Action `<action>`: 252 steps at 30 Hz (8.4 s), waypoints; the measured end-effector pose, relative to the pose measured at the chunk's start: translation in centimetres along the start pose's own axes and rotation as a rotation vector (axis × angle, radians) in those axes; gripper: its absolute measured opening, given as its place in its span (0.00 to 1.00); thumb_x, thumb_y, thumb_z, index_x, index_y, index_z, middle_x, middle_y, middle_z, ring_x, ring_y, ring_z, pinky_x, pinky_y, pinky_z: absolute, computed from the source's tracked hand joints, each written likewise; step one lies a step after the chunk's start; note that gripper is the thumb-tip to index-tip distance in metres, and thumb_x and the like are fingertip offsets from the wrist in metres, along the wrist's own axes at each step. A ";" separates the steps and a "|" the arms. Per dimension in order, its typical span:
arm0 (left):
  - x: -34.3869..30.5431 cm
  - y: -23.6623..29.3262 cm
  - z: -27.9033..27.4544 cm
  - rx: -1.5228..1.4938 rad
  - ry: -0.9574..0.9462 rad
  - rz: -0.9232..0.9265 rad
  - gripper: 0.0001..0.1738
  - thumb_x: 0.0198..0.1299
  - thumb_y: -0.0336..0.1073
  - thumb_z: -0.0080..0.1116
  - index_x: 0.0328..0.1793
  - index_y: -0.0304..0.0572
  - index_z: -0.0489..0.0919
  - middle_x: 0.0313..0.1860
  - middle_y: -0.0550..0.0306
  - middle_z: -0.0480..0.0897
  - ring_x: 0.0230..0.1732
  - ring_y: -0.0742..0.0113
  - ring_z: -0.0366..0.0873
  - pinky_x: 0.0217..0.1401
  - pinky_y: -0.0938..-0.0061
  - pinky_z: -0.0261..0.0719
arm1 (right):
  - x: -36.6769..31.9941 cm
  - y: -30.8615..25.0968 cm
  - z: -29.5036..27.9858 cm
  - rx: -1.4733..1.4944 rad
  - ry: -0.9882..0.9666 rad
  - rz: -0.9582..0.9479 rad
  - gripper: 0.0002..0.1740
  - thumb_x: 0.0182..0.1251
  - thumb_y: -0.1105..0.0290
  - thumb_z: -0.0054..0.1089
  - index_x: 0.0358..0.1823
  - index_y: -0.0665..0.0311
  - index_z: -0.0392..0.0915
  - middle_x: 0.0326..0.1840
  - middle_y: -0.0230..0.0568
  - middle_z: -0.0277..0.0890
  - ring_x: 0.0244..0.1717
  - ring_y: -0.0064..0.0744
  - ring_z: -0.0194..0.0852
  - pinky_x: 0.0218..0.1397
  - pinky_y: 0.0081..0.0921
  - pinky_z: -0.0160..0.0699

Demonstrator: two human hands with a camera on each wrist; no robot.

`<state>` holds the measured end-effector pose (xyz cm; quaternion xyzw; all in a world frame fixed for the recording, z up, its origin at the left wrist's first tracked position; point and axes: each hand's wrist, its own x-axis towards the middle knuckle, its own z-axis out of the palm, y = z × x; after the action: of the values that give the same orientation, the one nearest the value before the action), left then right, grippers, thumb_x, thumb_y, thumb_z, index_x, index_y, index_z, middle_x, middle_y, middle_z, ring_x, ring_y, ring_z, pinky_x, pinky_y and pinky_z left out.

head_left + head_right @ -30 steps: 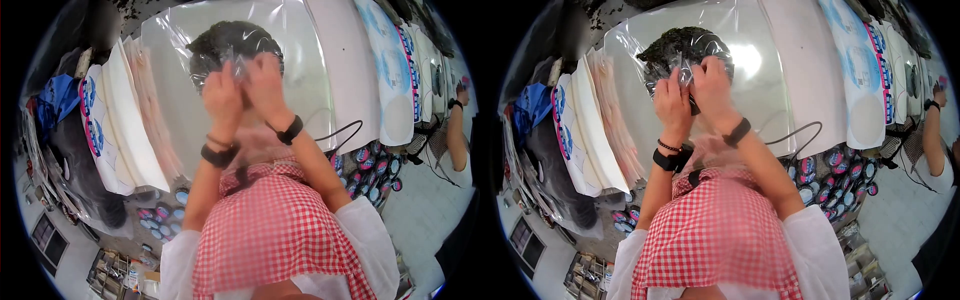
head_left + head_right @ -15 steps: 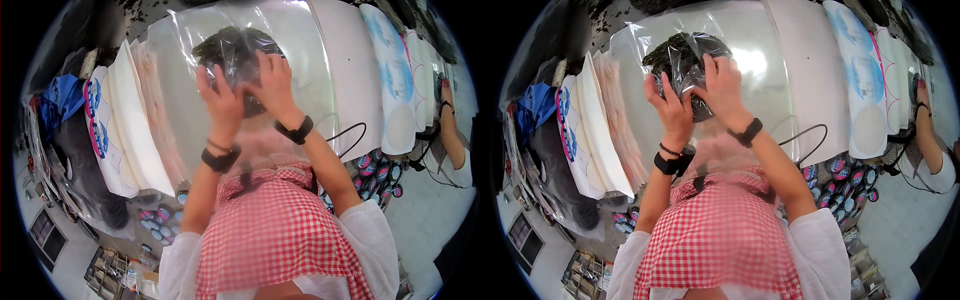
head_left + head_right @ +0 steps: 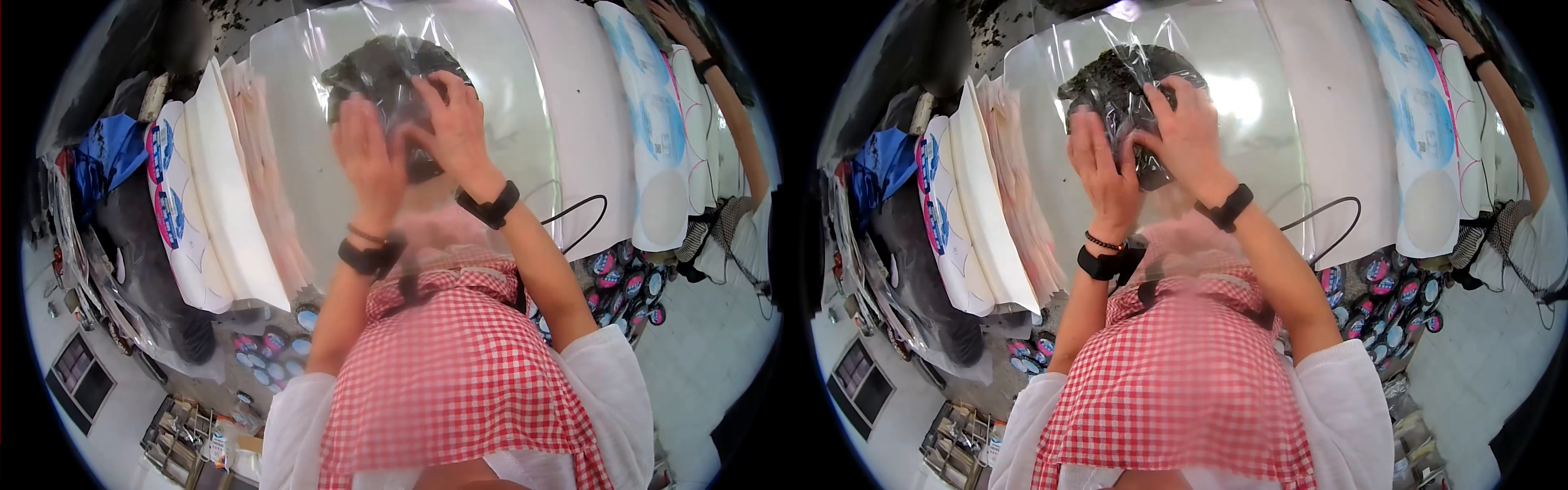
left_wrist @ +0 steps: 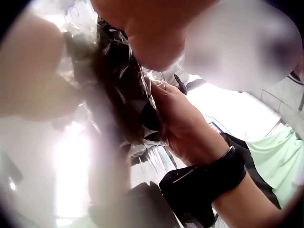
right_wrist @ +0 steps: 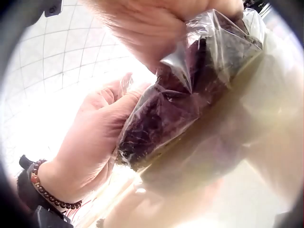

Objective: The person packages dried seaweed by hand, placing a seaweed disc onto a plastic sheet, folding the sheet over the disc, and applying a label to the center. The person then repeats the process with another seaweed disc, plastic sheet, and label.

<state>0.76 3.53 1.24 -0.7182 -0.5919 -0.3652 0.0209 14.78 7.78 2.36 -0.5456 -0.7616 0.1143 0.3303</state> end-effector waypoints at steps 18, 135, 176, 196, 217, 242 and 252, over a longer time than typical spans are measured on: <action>3.6 -2.1 -1.9 -0.194 -0.246 0.049 0.26 0.48 0.45 0.75 0.45 0.39 0.75 0.55 0.40 0.77 0.51 0.47 0.76 0.54 0.61 0.74 | 0.8 2.1 -0.4 0.179 -0.255 -0.165 0.28 0.46 0.60 0.73 0.49 0.60 0.76 0.43 0.40 0.75 0.44 0.43 0.70 0.47 0.37 0.68; -3.5 0.7 -1.1 -0.068 -0.104 -0.148 0.26 0.67 0.38 0.50 0.67 0.30 0.69 0.70 0.35 0.67 0.71 0.42 0.63 0.73 0.52 0.57 | -4.7 3.1 -2.3 0.474 0.045 0.342 0.27 0.64 0.69 0.65 0.61 0.72 0.68 0.63 0.59 0.66 0.64 0.50 0.66 0.68 0.42 0.63; -5.1 -28.0 -21.2 0.420 0.141 -0.301 0.12 0.56 0.38 0.66 0.43 0.40 0.86 0.39 0.52 0.87 0.38 0.56 0.85 0.44 0.68 0.80 | 1.3 0.0 -0.2 -0.416 -0.306 -0.161 0.38 0.69 0.38 0.45 0.75 0.46 0.58 0.79 0.37 0.52 0.80 0.41 0.44 0.76 0.59 0.39; -3.7 -29.7 -25.0 0.278 -0.178 -0.496 0.16 0.52 0.40 0.71 0.44 0.41 0.86 0.49 0.53 0.86 0.44 0.56 0.86 0.47 0.72 0.81 | 1.2 -0.2 -0.2 -0.430 -0.290 -0.176 0.37 0.69 0.38 0.46 0.74 0.46 0.60 0.78 0.37 0.54 0.79 0.41 0.47 0.76 0.58 0.39; -5.3 -28.0 -21.5 0.555 0.013 -0.353 0.11 0.52 0.39 0.68 0.42 0.47 0.87 0.39 0.53 0.87 0.39 0.58 0.85 0.43 0.68 0.81 | 1.2 -0.2 -0.1 -0.428 -0.271 -0.195 0.36 0.69 0.37 0.45 0.74 0.45 0.61 0.78 0.37 0.55 0.79 0.41 0.46 0.75 0.61 0.40; -5.7 -35.8 -26.9 0.226 -0.143 -0.695 0.19 0.61 0.43 0.64 0.51 0.36 0.83 0.39 0.63 0.85 0.37 0.73 0.80 0.38 0.78 0.76 | 1.2 -0.3 -0.2 -0.429 -0.278 -0.190 0.38 0.68 0.37 0.46 0.73 0.50 0.62 0.77 0.44 0.56 0.78 0.45 0.47 0.75 0.58 0.41; -9.7 -51.7 -59.5 0.370 -0.055 -0.494 0.15 0.65 0.33 0.58 0.53 0.29 0.78 0.43 0.45 0.83 0.45 0.60 0.80 0.47 0.67 0.77 | -3.8 7.0 -8.4 0.442 -0.204 0.590 0.53 0.53 0.47 0.73 0.71 0.74 0.57 0.53 0.59 0.76 0.53 0.45 0.78 0.55 0.34 0.77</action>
<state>-74.03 -16.65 18.75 -0.5462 -0.8054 -0.2257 0.0457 26.02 5.43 3.56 -0.6427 -0.5579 0.4198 0.3154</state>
